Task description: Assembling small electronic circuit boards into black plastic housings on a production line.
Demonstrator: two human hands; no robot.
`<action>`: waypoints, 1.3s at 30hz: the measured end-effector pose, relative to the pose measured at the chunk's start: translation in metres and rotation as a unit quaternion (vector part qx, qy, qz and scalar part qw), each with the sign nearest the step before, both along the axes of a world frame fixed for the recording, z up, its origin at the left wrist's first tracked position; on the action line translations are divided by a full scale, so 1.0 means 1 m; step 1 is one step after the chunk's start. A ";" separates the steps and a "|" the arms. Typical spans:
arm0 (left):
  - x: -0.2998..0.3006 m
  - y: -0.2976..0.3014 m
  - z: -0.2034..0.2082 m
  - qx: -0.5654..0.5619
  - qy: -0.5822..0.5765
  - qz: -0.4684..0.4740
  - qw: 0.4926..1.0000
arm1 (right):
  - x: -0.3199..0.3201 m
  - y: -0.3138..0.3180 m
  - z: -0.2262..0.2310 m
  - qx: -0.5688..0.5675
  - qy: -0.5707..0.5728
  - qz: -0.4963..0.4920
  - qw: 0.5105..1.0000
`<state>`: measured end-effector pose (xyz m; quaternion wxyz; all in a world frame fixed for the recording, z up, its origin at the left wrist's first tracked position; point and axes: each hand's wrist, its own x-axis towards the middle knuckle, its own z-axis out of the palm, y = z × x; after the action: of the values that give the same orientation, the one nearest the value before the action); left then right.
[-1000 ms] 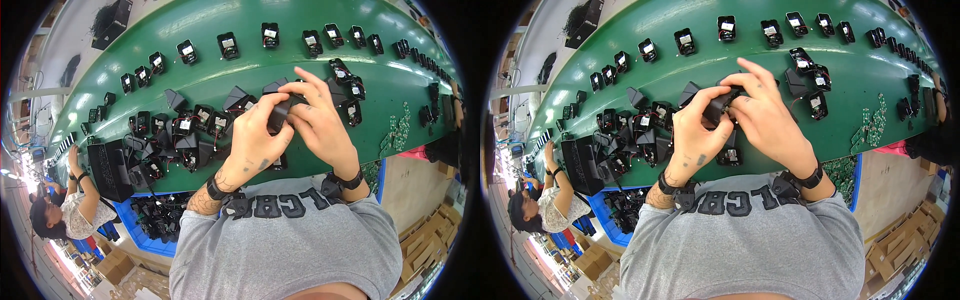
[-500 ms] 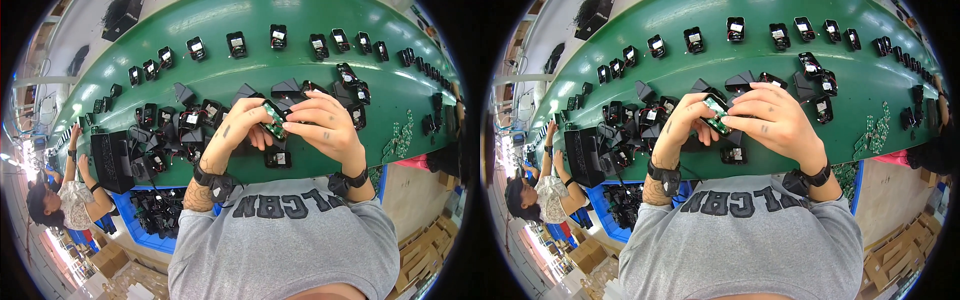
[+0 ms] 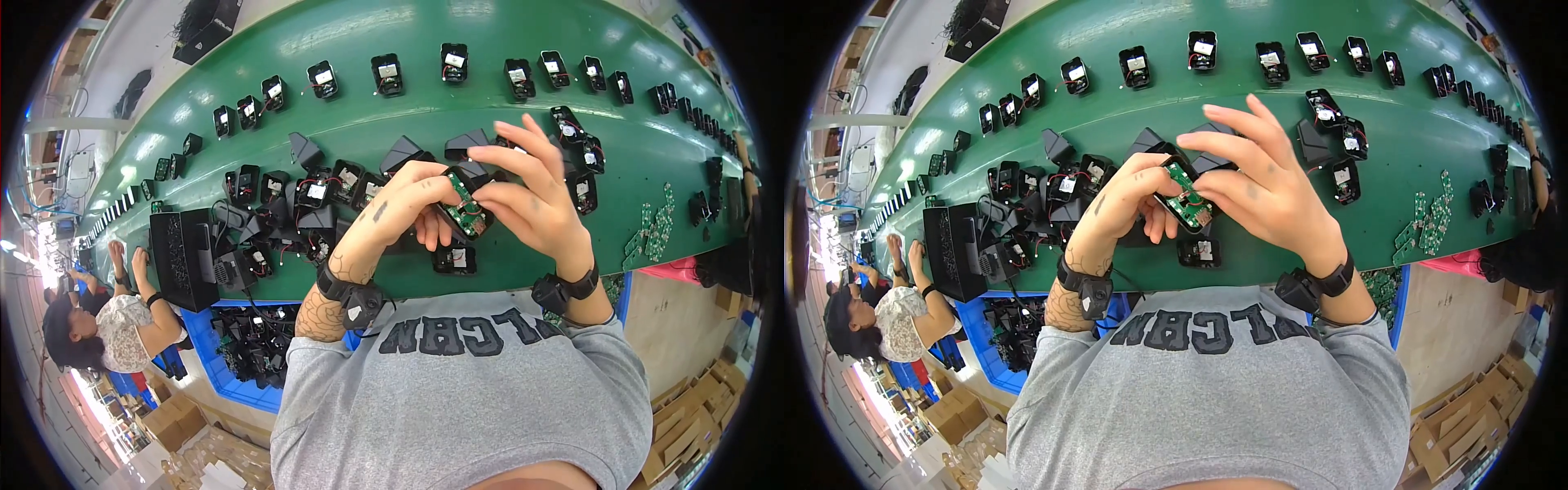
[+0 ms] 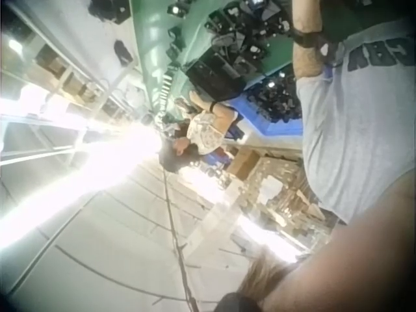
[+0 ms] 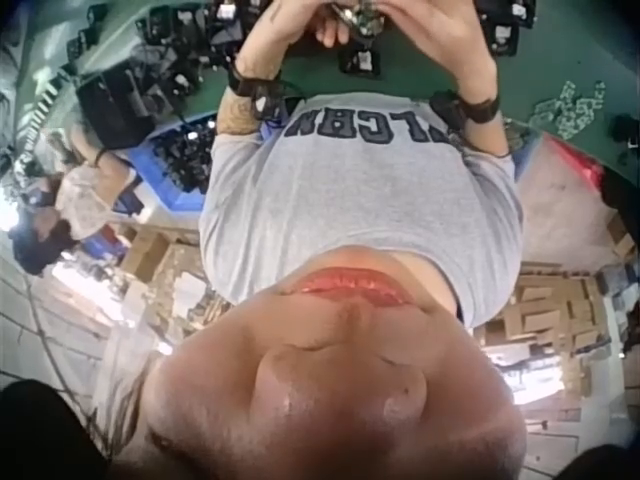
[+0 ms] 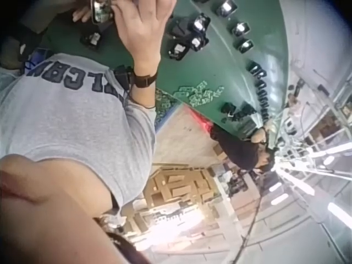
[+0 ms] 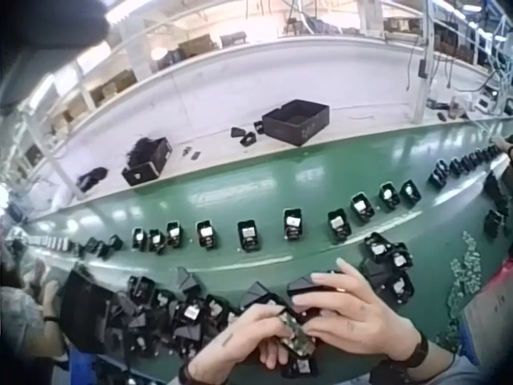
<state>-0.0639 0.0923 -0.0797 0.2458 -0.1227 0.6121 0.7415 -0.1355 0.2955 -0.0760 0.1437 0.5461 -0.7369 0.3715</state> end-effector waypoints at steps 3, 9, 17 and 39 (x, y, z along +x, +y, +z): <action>0.002 -0.001 -0.003 0.031 -0.002 -0.008 0.999 | 0.003 0.008 -0.003 -0.028 0.061 -0.001 0.998; 0.001 0.000 -0.002 0.022 -0.002 -0.026 0.999 | 0.004 0.006 -0.007 -0.019 0.093 -0.005 0.995; 0.015 0.022 -0.001 -0.191 0.188 0.131 0.954 | 0.024 -0.010 -0.014 -0.011 -0.264 -0.120 0.957; 0.003 -0.100 0.023 -0.497 0.210 0.191 0.820 | -0.005 -0.038 -0.006 0.100 -0.361 0.142 0.916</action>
<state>-0.0610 -0.0076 -0.0572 -0.1299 -0.1840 0.8986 0.3766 -0.1407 0.2577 -0.0823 -0.2419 0.4853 -0.6866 0.4843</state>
